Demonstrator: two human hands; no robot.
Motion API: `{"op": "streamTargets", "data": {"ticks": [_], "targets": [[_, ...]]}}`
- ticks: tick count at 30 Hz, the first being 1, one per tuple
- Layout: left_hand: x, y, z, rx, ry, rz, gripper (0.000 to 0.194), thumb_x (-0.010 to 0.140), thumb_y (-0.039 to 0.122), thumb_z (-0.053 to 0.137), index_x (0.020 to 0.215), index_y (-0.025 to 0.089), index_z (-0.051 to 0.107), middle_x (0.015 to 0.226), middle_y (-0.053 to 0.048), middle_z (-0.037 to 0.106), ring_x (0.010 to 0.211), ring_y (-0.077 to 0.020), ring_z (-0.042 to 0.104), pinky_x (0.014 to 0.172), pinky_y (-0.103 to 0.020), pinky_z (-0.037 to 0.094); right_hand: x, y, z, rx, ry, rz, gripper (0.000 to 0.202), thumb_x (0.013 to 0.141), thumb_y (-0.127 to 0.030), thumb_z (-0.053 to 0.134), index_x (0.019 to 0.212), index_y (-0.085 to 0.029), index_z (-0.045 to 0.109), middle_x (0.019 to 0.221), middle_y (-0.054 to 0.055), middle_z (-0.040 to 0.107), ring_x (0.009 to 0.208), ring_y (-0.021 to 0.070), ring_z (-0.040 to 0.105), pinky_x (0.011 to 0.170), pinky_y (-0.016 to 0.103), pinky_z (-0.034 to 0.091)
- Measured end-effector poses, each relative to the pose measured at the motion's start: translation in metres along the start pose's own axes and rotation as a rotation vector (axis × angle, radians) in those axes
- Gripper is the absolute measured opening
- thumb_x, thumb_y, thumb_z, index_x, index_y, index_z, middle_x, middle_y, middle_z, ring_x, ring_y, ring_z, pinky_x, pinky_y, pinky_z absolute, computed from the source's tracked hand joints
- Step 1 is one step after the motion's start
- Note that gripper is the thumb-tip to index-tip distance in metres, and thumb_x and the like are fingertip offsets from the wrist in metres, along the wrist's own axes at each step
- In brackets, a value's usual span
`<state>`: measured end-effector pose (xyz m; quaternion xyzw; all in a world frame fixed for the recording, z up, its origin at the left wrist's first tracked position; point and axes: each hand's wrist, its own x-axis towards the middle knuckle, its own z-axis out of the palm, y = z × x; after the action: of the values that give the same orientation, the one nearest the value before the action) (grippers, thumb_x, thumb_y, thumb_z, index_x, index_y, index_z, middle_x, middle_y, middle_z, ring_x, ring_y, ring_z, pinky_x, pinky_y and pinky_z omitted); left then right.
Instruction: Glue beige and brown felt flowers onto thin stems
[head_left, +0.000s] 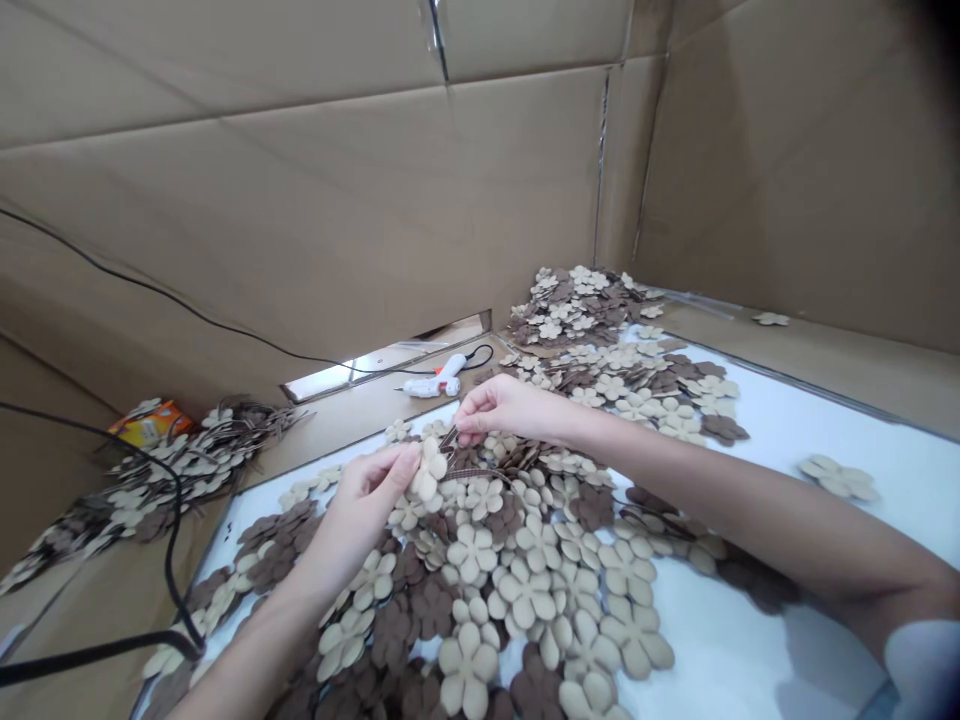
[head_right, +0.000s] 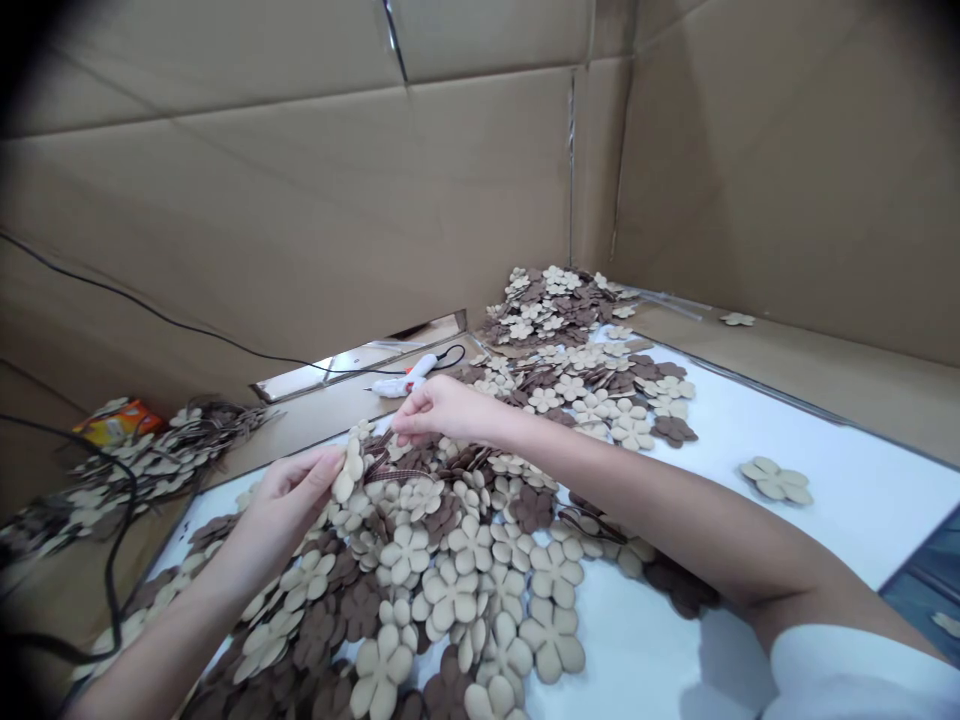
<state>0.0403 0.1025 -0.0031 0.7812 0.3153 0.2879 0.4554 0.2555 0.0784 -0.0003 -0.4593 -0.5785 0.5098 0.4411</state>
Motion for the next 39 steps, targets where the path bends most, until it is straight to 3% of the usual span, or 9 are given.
{"op": "streamTargets", "data": {"ticks": [4,12,23,29,39], "targets": [[0.000,-0.001,-0.001,0.011,-0.013,-0.012,0.037,0.083,0.049,0.052,0.070,0.018,0.066,0.064,-0.003,0.064,0.064,-0.0185,0.055,0.059,-0.026,0.043,0.001,0.002,-0.003,0.049,-0.031,0.017,0.004,0.075,-0.015,0.069,0.073,-0.012,0.069,0.065,0.001,0.069,0.059,0.0065,0.061,0.066,0.019,0.051],[0.000,0.002,0.001,-0.007,0.012,-0.021,0.036,0.082,0.051,0.053,0.075,0.018,0.068,0.069,-0.003,0.067,0.070,-0.0202,0.058,0.064,-0.028,0.045,0.003,0.007,-0.006,-0.060,-0.027,-0.033,0.015,0.075,-0.024,0.068,0.078,-0.010,0.070,0.068,0.002,0.069,0.058,0.0068,0.058,0.061,0.019,0.048],[0.002,0.001,-0.001,0.014,-0.022,-0.012,0.041,0.080,0.055,0.052,0.076,0.018,0.070,0.075,-0.006,0.069,0.076,-0.0235,0.060,0.067,-0.030,0.047,-0.002,-0.004,-0.006,-0.134,0.038,-0.018,0.010,0.078,-0.019,0.064,0.078,-0.011,0.070,0.067,0.002,0.069,0.055,0.0068,0.058,0.059,0.020,0.048],[0.002,0.000,0.001,-0.017,-0.019,-0.021,0.041,0.081,0.054,0.051,0.081,0.018,0.071,0.079,-0.006,0.070,0.079,-0.0238,0.060,0.070,-0.031,0.047,-0.002,-0.003,-0.006,-0.231,-0.019,-0.044,0.016,0.077,-0.026,0.065,0.076,-0.011,0.071,0.066,0.003,0.069,0.053,0.0071,0.057,0.055,0.019,0.046],[0.004,-0.004,-0.002,-0.098,-0.068,-0.056,0.035,0.084,0.045,0.052,0.095,0.017,0.070,0.087,-0.008,0.072,0.090,-0.0248,0.061,0.082,-0.033,0.046,-0.008,-0.010,-0.008,-0.364,0.041,-0.062,0.015,0.077,-0.025,0.063,0.077,-0.012,0.071,0.072,0.006,0.072,0.059,0.0100,0.062,0.058,0.020,0.049]]}}
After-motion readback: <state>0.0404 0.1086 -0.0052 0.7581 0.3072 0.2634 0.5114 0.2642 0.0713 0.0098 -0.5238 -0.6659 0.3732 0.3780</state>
